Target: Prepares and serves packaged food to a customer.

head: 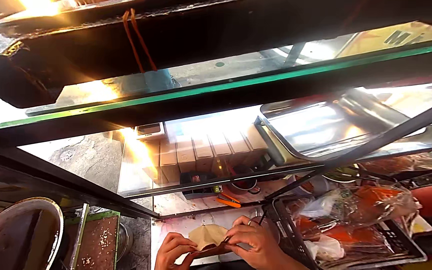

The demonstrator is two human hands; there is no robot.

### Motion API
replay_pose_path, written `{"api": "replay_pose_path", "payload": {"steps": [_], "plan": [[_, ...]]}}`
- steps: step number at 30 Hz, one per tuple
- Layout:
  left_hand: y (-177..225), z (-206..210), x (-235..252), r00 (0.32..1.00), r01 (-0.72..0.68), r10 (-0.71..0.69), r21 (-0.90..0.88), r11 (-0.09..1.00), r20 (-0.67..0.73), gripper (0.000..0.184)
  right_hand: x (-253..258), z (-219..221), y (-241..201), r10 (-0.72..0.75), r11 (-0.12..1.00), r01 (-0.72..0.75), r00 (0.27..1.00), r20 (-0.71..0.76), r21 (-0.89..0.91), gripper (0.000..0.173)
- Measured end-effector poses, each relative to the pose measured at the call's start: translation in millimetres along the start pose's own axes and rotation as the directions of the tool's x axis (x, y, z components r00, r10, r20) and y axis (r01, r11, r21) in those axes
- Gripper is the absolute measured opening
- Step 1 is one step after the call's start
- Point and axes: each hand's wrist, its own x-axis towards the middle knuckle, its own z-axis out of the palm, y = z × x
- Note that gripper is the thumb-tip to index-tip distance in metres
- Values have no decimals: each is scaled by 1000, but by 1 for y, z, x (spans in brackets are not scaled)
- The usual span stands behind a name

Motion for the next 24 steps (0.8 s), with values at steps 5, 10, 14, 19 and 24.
{"api": "replay_pose_path", "payload": {"steps": [5,10,14,19,24], "plan": [[-9,5,-3,998,37,-38,24,999,52,3,-1,-2,10,6,997,-11,998,67,72,6],[3,13,-4,893,450,-441,-166,878,89,20,10,-10,-2,564,760,-613,787,250,213,32],[13,20,9,651,743,-756,-266,614,75,23,28,-12,-4,616,673,-712,689,381,200,38],[17,16,22,721,692,-664,-223,686,196,21,37,-4,-11,400,915,-339,835,379,-218,29],[17,6,24,796,590,-565,-70,804,218,22,41,-1,-9,220,941,-62,859,462,-332,37]]}}
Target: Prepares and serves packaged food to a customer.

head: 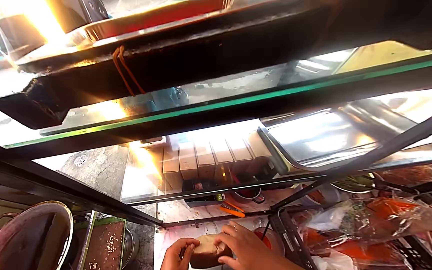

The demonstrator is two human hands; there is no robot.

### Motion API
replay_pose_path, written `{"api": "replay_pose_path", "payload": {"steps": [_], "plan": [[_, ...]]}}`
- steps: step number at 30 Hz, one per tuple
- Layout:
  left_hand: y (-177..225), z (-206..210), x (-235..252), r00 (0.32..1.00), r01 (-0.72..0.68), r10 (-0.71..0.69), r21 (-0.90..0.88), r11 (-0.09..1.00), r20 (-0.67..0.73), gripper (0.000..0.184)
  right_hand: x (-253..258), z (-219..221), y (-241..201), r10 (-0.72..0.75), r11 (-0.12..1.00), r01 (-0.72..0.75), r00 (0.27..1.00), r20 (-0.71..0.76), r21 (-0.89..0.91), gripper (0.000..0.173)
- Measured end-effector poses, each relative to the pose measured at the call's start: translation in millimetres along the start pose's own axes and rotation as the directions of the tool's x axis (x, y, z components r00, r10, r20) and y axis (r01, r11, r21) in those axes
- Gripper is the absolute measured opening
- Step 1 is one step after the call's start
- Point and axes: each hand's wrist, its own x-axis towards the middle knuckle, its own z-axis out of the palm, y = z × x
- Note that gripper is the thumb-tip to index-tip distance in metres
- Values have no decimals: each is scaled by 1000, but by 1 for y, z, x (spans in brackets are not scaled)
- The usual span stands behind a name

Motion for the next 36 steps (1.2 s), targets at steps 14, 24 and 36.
{"api": "replay_pose_path", "payload": {"steps": [14,24,36], "plan": [[-6,9,8,954,-202,278,446,872,-111,18,46,-28,50,320,884,-413,876,360,219,77],[-16,9,19,909,-336,417,564,755,-16,22,62,-40,53,525,849,-452,780,340,-274,30],[7,22,27,920,-340,384,663,667,85,21,88,-6,62,619,777,-612,702,352,-146,32]]}}
